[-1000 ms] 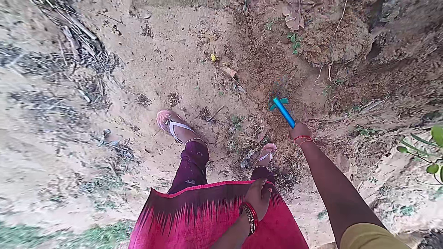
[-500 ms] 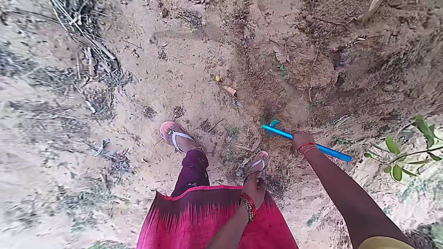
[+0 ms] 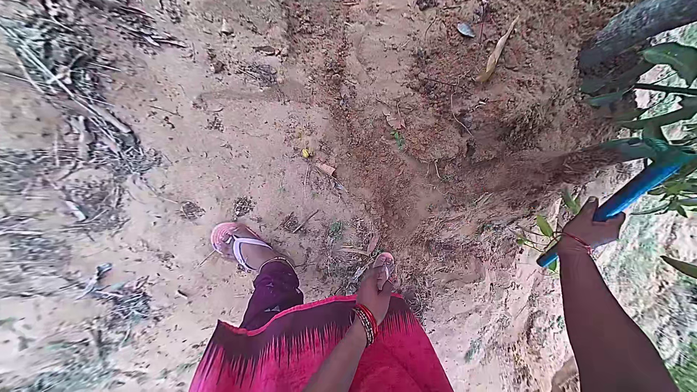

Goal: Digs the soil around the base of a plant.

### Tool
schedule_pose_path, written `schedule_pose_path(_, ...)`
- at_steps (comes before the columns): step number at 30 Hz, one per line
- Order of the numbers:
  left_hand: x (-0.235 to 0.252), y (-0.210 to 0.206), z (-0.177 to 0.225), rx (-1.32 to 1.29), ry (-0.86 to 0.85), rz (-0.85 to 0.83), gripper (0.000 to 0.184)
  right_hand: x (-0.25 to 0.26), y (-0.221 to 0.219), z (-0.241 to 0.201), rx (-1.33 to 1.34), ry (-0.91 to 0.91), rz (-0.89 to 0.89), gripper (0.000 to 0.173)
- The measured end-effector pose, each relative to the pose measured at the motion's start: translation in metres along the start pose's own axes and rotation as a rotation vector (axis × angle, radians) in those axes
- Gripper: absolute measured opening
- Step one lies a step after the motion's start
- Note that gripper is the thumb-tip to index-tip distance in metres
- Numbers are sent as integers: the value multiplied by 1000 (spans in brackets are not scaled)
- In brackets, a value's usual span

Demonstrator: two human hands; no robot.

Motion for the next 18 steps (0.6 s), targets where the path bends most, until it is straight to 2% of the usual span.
schedule_pose_path(1, 0, 0, -2, 11, 17, -5, 44, 9, 5, -1, 125, -23, 127, 56)
schedule_pose_path(3, -1, -1, -5, 25, 51, -7, 44, 28, 10, 3, 342, -50, 271, 60)
schedule_pose_path(5, -1, -3, -5, 23, 51, -5, 44, 44, 17, 1, 492, -46, 317, 61)
schedule_pose_path(7, 0, -3, -4, 22, 35, 1, 43, 44, 14, -3, 653, -60, 275, 50)
schedule_pose_path(10, 2, -6, -9, 36, 42, 2, 43, 11, 1, 2, 845, -54, 141, 27)
schedule_pose_path(12, 4, -7, -12, 32, 51, -4, 42, -27, -20, 5, 745, -9, -25, 18)
schedule_pose_path(14, 5, -9, -16, 24, 67, -19, 42, -68, -54, 7, 523, 42, -249, 22)
schedule_pose_path(15, 6, -8, -17, 17, 68, -18, 41, -88, -76, 6, 420, 69, -371, 31)
schedule_pose_path(17, 6, -8, -21, 11, 66, -1, 41, -129, -113, -6, 304, 142, -574, 38)
schedule_pose_path(18, 7, -9, -24, 18, 69, 1, 41, -147, -127, -18, 295, 199, -640, 35)
Point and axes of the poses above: each hand's wrist, its own x-axis towards the middle knuckle, its own y-axis out of the back of the hand, z = x × y, the point moved 10 cm from there along x, towards the middle knuckle, and after that the axes turned 9 degrees about -z, right-handed, at the moved point
